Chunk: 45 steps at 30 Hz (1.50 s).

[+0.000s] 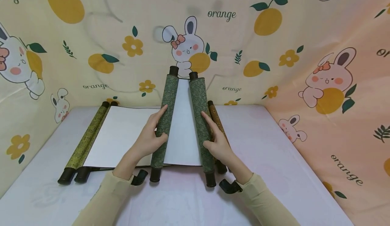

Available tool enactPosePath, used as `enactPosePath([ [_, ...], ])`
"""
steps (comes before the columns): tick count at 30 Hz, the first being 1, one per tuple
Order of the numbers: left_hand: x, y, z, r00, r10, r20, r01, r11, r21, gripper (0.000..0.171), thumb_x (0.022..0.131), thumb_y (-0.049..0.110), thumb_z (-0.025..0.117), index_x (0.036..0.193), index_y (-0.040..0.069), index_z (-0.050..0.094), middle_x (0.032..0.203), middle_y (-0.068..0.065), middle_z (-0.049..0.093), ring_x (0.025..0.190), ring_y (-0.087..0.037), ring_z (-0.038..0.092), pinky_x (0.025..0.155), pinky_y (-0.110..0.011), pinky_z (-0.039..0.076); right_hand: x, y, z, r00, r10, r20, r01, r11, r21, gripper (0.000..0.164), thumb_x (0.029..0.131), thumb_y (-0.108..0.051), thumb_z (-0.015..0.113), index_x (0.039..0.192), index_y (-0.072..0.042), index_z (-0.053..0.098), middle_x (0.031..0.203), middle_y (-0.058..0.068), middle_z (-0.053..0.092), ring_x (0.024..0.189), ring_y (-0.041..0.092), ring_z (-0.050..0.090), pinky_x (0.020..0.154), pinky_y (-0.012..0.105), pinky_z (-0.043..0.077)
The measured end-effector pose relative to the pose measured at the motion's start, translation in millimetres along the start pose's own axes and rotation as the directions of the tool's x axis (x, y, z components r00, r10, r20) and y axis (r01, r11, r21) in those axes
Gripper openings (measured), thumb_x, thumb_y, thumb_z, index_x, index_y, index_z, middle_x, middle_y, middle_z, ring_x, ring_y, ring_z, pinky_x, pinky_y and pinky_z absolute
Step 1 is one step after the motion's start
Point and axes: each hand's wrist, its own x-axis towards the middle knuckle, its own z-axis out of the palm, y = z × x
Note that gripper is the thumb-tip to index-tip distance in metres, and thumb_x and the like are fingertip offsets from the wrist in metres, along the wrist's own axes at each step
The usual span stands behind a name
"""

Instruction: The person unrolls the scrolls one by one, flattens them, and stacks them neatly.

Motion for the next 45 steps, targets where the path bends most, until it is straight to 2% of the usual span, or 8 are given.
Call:
enactPosePath([
  [1, -0.4, 4.7, -0.6, 1.000, -0.003, 0.007, 0.003, 1.000, -0.010, 0.087, 0.079, -0.012, 0.052, 0.153, 0.017, 0.017, 0.148, -0.018, 0.024, 0.133, -0.031, 0.028, 0.100, -0.059, 0.030, 1, 3, 0, 1.000, 0.000, -0.004, 0.000, 1.000, 0.015, 0.098, 0.072, 0.021, 0.046, 0.152, -0.029, 0.021, 0.158, -0.008, 0.011, 0.140, 0.015, 0.018, 0.087, 0.032, 0.041],
  [5, -0.8, 12.8, -1.4, 0.999, -0.038, 0.036, 0.041, 0.996, -0.077, 0.086, 0.080, -0.014, 0.047, 0.154, 0.016, 0.013, 0.150, -0.019, 0.016, 0.136, -0.030, 0.020, 0.102, -0.057, 0.023, 5, 14, 0, 1.000, 0.014, -0.017, -0.013, 0.997, 0.073, 0.101, 0.070, 0.022, 0.044, 0.150, -0.036, 0.023, 0.156, -0.015, 0.012, 0.142, 0.011, 0.013, 0.087, 0.036, 0.039],
  [10, 2.5, -6.0, 3.1, 0.995, -0.042, 0.088, 0.054, 0.990, -0.131, 0.085, 0.086, -0.013, 0.037, 0.154, 0.026, 0.003, 0.150, -0.013, 0.007, 0.136, -0.027, 0.011, 0.104, -0.059, 0.013, 6, 22, 2, 0.999, 0.030, -0.039, -0.029, 0.999, 0.030, 0.093, 0.079, 0.007, 0.059, 0.148, -0.044, 0.022, 0.154, -0.021, 0.014, 0.143, 0.011, 0.008, 0.107, 0.050, 0.022],
  [15, 3.4, -20.8, 7.0, 0.993, -0.048, 0.106, 0.058, 0.994, -0.095, 0.082, 0.094, -0.002, 0.041, 0.151, 0.038, -0.002, 0.149, -0.009, 0.003, 0.139, -0.025, 0.005, 0.106, -0.063, 0.010, 4, 25, 5, 0.997, 0.041, -0.065, -0.046, 0.995, -0.083, 0.101, 0.078, -0.016, 0.078, 0.149, -0.048, 0.013, 0.155, -0.020, 0.010, 0.144, 0.018, 0.008, 0.110, 0.059, 0.015],
  [20, 3.2, -22.9, 7.2, 0.996, -0.060, 0.066, 0.061, 0.998, -0.007, 0.093, 0.091, 0.014, 0.062, 0.150, 0.041, -0.005, 0.150, -0.012, 0.004, 0.141, -0.030, 0.006, 0.107, -0.064, 0.016, 4, 24, 5, 0.996, 0.047, -0.078, -0.053, 0.996, -0.077, 0.107, 0.080, -0.008, 0.073, 0.149, -0.049, 0.002, 0.156, -0.021, 0.000, 0.144, 0.020, 0.002, 0.110, 0.060, 0.014],
  [25, 4.6, -22.2, 4.4, 1.000, -0.002, 0.029, 0.002, 1.000, -0.001, 0.100, 0.086, -0.004, 0.060, 0.151, 0.037, -0.004, 0.150, -0.011, 0.007, 0.141, -0.028, 0.008, 0.107, -0.062, 0.016, 4, 12, 3, 0.994, 0.065, -0.083, -0.068, 0.997, -0.031, 0.106, 0.082, 0.001, 0.067, 0.148, -0.050, 0.001, 0.156, -0.022, -0.004, 0.144, 0.016, -0.001, 0.112, 0.056, 0.012],
  [36, -0.1, 12.7, -11.7, 0.999, -0.030, -0.018, 0.029, 0.999, -0.043, 0.090, 0.085, -0.009, 0.057, 0.154, 0.018, 0.006, 0.158, -0.010, 0.005, 0.143, -0.034, 0.004, 0.106, -0.064, 0.017, 2, -9, -9, 0.998, 0.038, -0.057, -0.035, 0.998, 0.054, 0.105, 0.080, 0.007, 0.066, 0.152, -0.038, 0.004, 0.159, -0.009, -0.001, 0.144, 0.029, 0.005, 0.111, 0.052, 0.021],
  [45, 1.7, -9.3, -23.7, 0.999, -0.045, -0.029, 0.045, 0.999, -0.010, 0.094, 0.082, -0.009, 0.057, 0.153, 0.031, 0.010, 0.157, -0.006, 0.014, 0.139, -0.031, 0.020, 0.106, -0.058, 0.024, 2, -9, -15, 0.998, 0.011, -0.064, -0.006, 0.997, 0.081, 0.100, 0.080, 0.012, 0.063, 0.154, -0.027, 0.009, 0.151, 0.015, 0.025, 0.130, 0.033, 0.038, 0.101, 0.050, 0.037],
])
